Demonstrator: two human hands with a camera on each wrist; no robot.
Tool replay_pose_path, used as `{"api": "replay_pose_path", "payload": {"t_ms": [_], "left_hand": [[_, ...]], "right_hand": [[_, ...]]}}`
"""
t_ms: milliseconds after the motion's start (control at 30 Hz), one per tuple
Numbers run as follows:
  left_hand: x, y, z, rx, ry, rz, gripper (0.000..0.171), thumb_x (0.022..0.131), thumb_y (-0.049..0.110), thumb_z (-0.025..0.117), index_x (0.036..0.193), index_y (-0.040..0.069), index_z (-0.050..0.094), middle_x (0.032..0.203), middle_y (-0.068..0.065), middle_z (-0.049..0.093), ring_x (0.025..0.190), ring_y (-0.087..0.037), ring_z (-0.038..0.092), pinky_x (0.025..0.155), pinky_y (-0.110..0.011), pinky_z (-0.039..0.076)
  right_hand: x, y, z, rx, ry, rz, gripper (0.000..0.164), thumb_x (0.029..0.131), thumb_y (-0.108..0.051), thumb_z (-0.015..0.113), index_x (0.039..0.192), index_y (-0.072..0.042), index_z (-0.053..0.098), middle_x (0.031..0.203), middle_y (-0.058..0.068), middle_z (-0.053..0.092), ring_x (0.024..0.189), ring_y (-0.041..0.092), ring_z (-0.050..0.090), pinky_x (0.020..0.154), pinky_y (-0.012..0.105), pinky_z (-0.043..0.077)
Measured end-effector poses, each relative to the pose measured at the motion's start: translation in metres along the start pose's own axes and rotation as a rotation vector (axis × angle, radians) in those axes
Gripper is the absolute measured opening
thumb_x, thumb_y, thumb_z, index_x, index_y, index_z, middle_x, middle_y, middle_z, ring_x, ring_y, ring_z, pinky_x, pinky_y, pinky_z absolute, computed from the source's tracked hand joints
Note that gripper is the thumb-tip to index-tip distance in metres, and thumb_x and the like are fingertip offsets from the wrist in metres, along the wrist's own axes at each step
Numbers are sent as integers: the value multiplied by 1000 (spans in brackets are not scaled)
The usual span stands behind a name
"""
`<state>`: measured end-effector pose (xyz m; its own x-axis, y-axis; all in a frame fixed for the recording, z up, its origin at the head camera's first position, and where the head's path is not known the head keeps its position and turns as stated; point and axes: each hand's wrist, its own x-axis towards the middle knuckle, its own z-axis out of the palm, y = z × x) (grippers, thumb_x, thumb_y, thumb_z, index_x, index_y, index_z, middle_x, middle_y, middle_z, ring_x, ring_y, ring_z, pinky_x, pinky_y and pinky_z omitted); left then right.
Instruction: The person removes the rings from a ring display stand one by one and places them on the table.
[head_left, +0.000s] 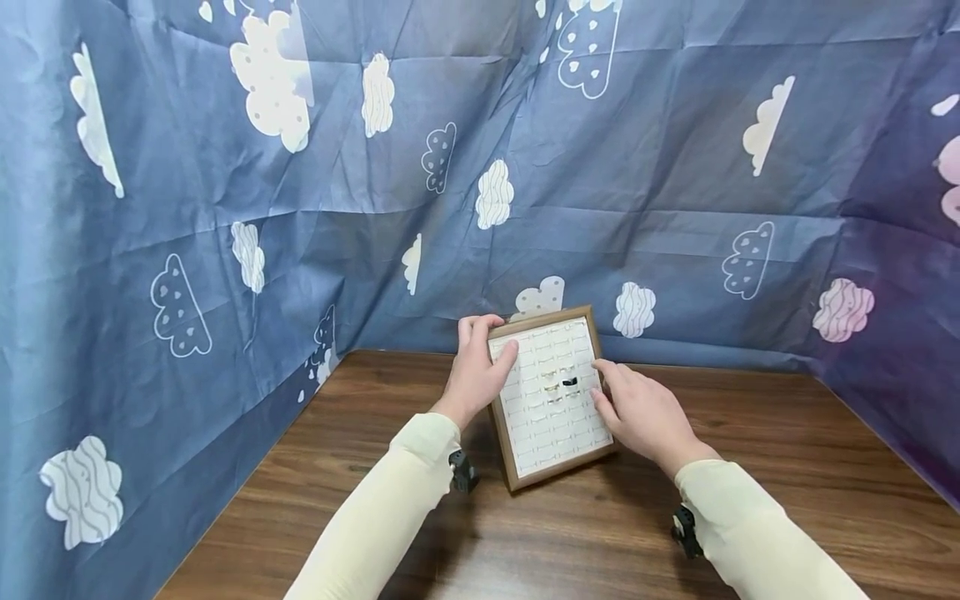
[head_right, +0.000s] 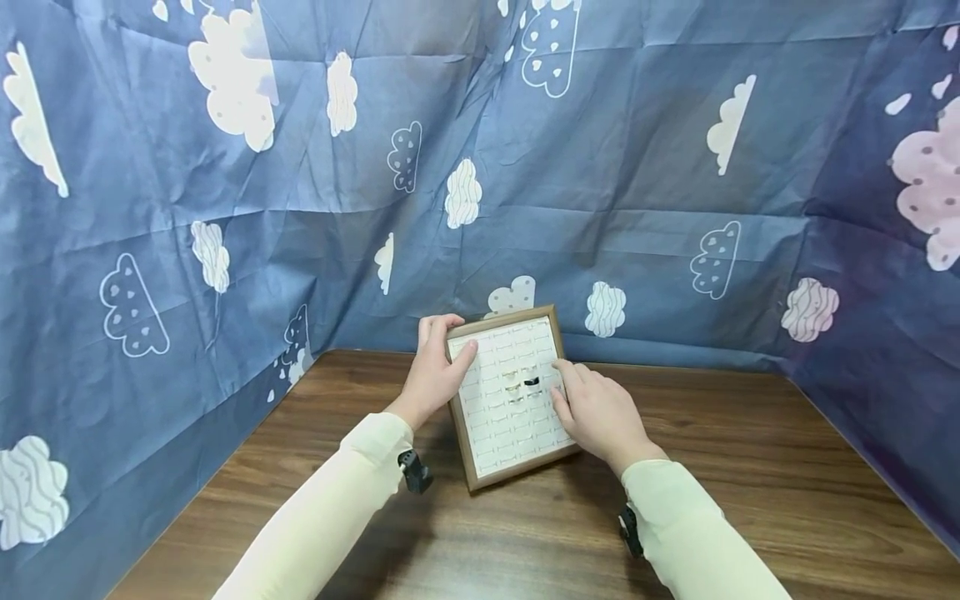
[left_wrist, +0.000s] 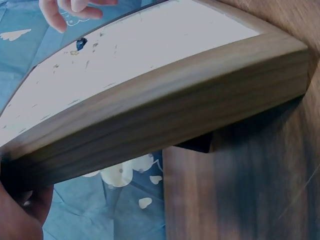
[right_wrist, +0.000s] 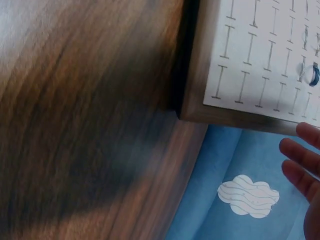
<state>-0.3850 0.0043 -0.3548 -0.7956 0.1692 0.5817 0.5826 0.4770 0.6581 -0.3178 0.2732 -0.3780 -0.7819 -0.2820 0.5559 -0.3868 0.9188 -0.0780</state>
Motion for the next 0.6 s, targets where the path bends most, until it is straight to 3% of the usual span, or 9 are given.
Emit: {"api": "replay_pose_path", "payload": {"t_ms": [167,367,600], "left_hand": [[0,-4,5,9,62,8,41,106,33,64,143,17,55,142,-8,44,105,-32,66,98,-48,55],[1,-3,7,27,82,-12,40,106,34,65,142,19,55,142,-8,44,101,-37,69,96,-50,56],[-3,-1,10,50,86,-8,39,107,35,64,141,20,55,141,-8,45,93,-35,69,89,-50,57]], "right_hand": [[2,-6,7,0,87,-77,37,104,-19,67,138,-6,65,119,13,75,100,34,75,88,53,59],[5,-13,15,21,177,-119,30,100,-13,73,130,-11,69,102,5,73,80,22,67,74,46,56],[2,-20,26,64,163,-70,26,102,-12,72,127,-12,69,118,7,75,96,24,74,80,50,59]]}}
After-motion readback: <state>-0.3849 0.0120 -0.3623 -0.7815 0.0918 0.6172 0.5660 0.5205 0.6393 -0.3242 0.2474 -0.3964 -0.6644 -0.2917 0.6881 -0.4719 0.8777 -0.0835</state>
